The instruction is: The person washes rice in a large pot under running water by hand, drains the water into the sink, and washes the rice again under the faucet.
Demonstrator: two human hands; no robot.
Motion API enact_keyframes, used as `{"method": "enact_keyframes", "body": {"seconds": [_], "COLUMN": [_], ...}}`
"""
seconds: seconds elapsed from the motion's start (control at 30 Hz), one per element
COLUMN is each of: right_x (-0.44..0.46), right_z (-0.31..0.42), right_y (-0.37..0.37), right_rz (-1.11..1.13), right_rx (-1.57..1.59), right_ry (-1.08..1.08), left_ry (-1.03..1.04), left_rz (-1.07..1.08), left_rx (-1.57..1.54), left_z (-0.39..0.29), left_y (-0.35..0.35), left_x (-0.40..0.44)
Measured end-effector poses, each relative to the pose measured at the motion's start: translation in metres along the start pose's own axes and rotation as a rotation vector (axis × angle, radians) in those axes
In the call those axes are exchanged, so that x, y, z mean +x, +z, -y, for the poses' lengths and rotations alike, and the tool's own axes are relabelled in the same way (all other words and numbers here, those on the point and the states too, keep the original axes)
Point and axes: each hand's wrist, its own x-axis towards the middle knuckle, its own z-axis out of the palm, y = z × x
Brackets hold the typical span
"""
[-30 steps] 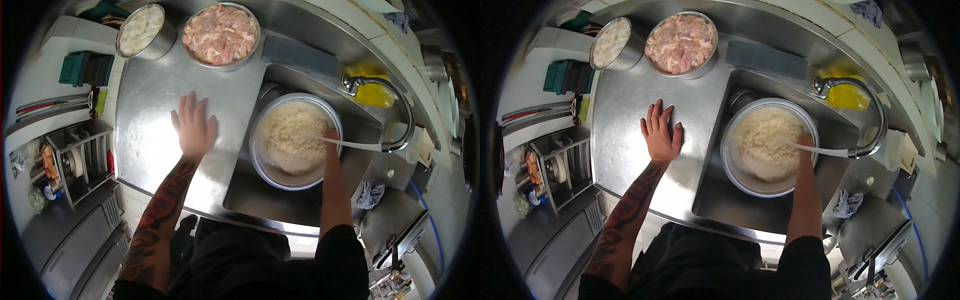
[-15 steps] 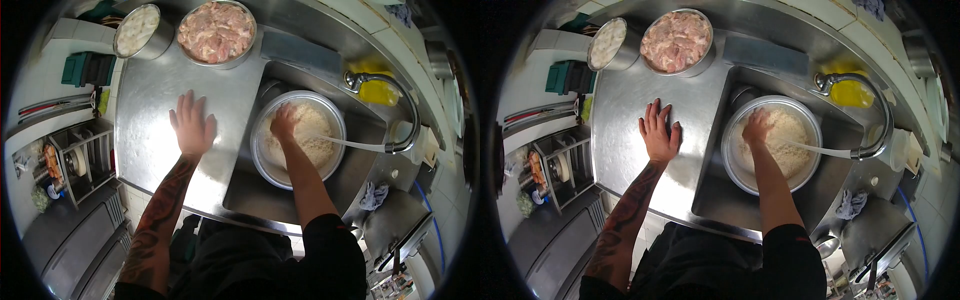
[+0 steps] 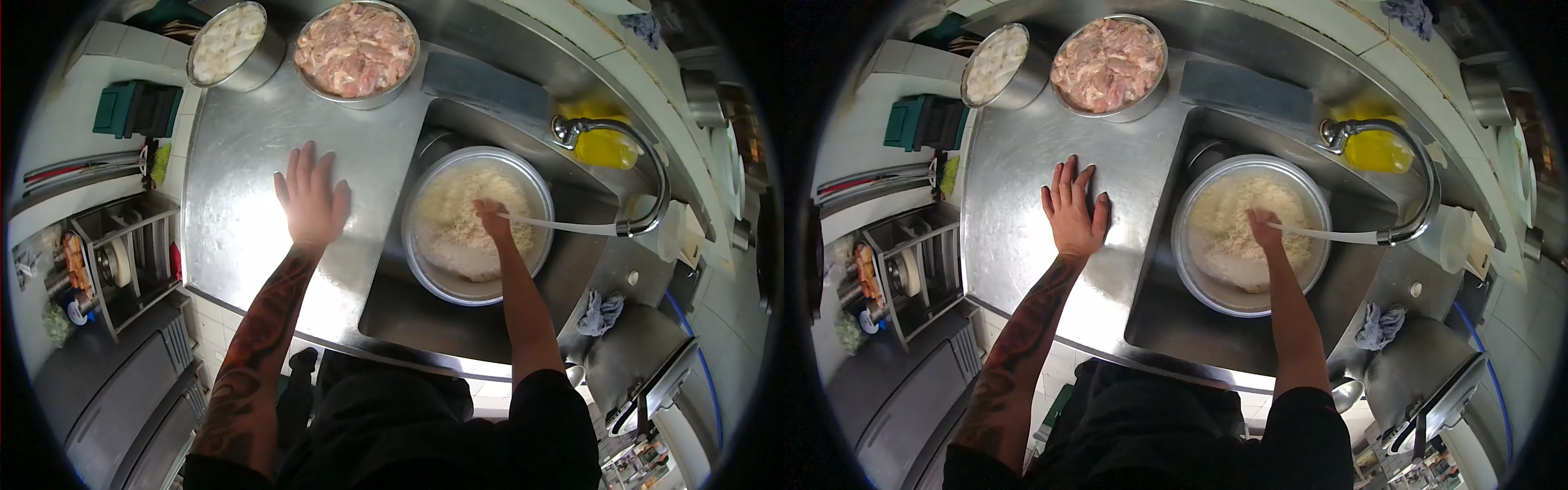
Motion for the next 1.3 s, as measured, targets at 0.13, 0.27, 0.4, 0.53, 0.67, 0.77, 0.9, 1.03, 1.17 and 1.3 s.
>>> {"method": "enact_keyframes", "body": {"seconds": [0.13,0.27,0.4,0.53,0.67,0.77,0.9,1.03,1.17,1.3], "right_x": [0.023,0.023,0.004,0.007,0.027,0.037,0.009,-0.059,-0.13,-0.126], "right_z": [0.052,0.062,0.074,0.069,0.024,0.006,-0.036,-0.091,-0.043,-0.021], "right_y": [-0.053,-0.055,-0.062,-0.077,-0.087,-0.117,-0.126,-0.071,0.0,0.088], "right_rz": [0.048,-0.004,-0.049,0.263,0.096,0.068,0.104,-0.233,-0.692,-1.12], "right_rx": [0.922,1.298,1.497,0.702,-0.39,-0.581,-0.312,-0.077,0.244,0.856], "right_ry": [0.68,0.722,0.754,0.502,-0.25,-0.266,-0.11,0.009,0.449,0.506], "left_ry": [-0.002,0.001,-0.006,-0.003,0.003,0.018,0.011,0.009,0.007,-0.004], "left_rz": [-0.001,-0.003,0.009,0.008,0.003,-0.005,0.0,-0.003,-0.002,0.005], "left_rx": [-0.003,-0.001,0.007,0.014,0.026,0.023,0.013,0.022,0.03,0.037], "left_z": [0.003,0.002,0.003,0.003,0.003,0.002,0.0,0.001,0.0,0.0], "left_y": [0.002,0.002,0.002,0.001,0.003,0.002,0.002,0.001,0.003,0.003], "left_x": [-0.001,-0.001,-0.001,0.0,-0.002,-0.002,-0.001,-0.001,-0.001,-0.002]}}
